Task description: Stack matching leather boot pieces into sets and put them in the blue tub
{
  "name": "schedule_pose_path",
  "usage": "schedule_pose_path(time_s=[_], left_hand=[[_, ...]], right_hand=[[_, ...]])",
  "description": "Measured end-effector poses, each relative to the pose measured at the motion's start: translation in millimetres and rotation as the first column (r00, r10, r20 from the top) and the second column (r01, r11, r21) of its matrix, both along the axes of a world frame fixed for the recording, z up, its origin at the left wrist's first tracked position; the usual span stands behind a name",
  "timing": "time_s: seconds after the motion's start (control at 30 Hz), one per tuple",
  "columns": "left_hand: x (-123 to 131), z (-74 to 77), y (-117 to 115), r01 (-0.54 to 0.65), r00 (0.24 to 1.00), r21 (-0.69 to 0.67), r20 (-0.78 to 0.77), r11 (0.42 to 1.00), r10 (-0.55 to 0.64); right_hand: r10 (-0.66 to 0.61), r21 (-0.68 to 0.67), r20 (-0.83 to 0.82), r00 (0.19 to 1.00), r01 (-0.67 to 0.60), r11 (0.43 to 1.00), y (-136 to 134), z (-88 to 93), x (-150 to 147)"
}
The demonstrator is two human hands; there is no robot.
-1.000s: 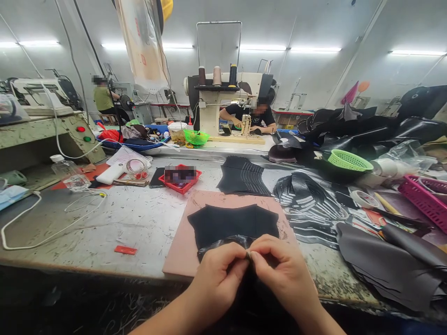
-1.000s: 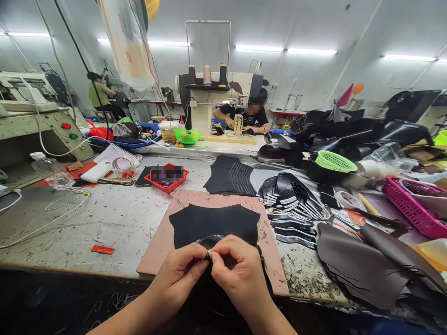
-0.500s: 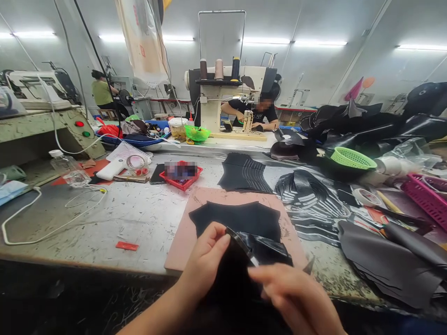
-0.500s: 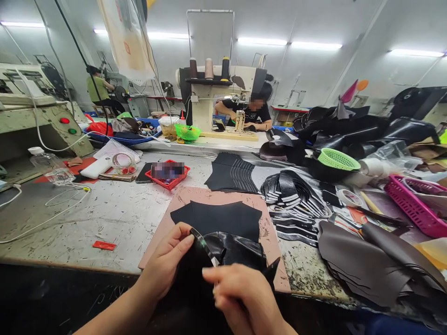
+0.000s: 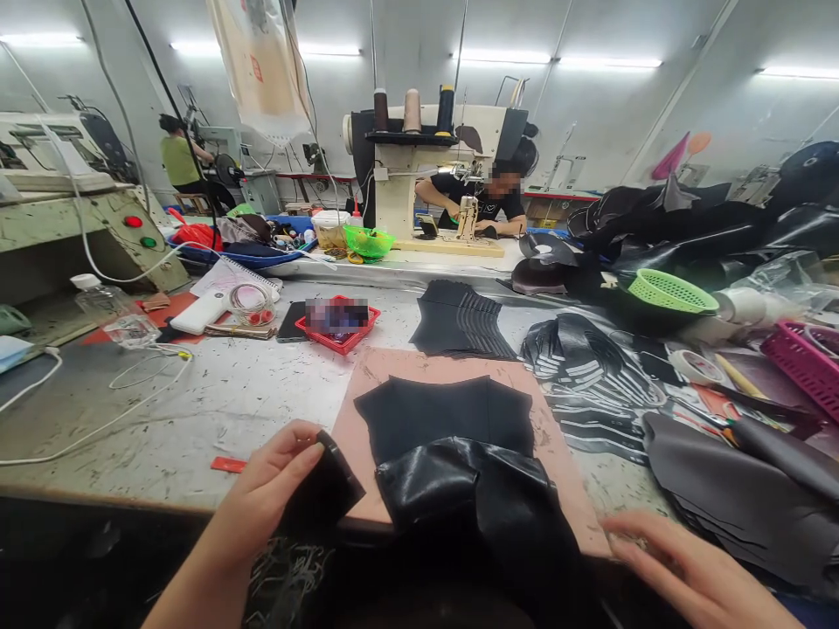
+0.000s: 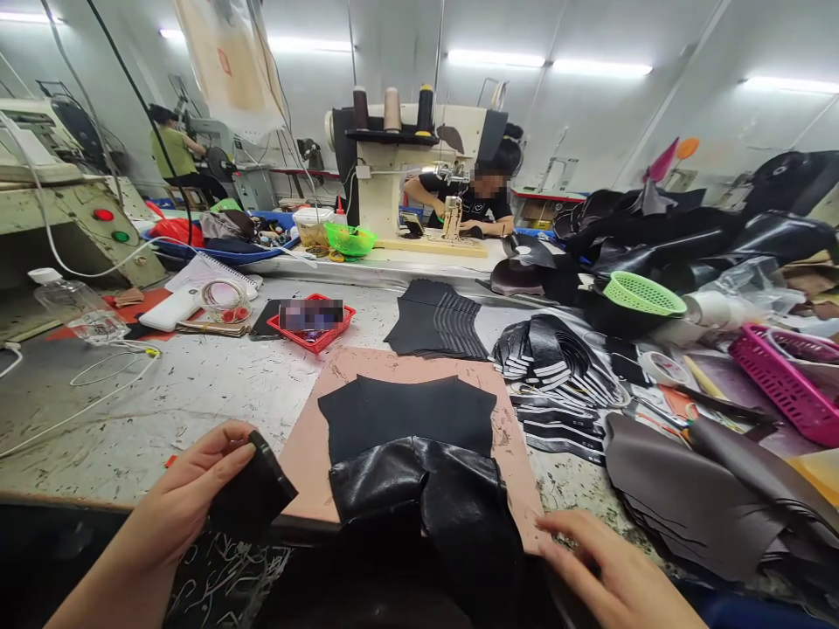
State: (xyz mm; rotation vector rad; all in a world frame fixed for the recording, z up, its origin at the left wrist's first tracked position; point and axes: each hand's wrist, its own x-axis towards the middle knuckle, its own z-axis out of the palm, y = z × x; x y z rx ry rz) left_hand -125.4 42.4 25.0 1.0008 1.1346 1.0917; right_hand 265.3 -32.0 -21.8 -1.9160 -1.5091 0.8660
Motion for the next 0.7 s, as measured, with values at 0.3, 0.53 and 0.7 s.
schedule_pose_path(time_s=[0.3,0.53,0.7], left_hand=[[-35.4,5.7,-22.5,-0.174,0.942,0.029,-0.287,0.984,0.175],[-35.6,11.8,-16.6,-0.21,0.942,0.084,-0.248,0.974,0.225],[-33.0,17.7,14.6,0.198,0.912,0.177,-0.395,0.964,-0.115]], right_hand=[[-0.394,-0.3,-0.664,0.635,0.257,0.919,51.5,-20.3,-60.2],[-0.377,-0.399,-0.768,0.517,0.074,0.914,31.4,-16.8,-73.3],[-0.29,-0.31,-0.704,0.649,0.086,0.947,29.9,-4.6,-77.5]])
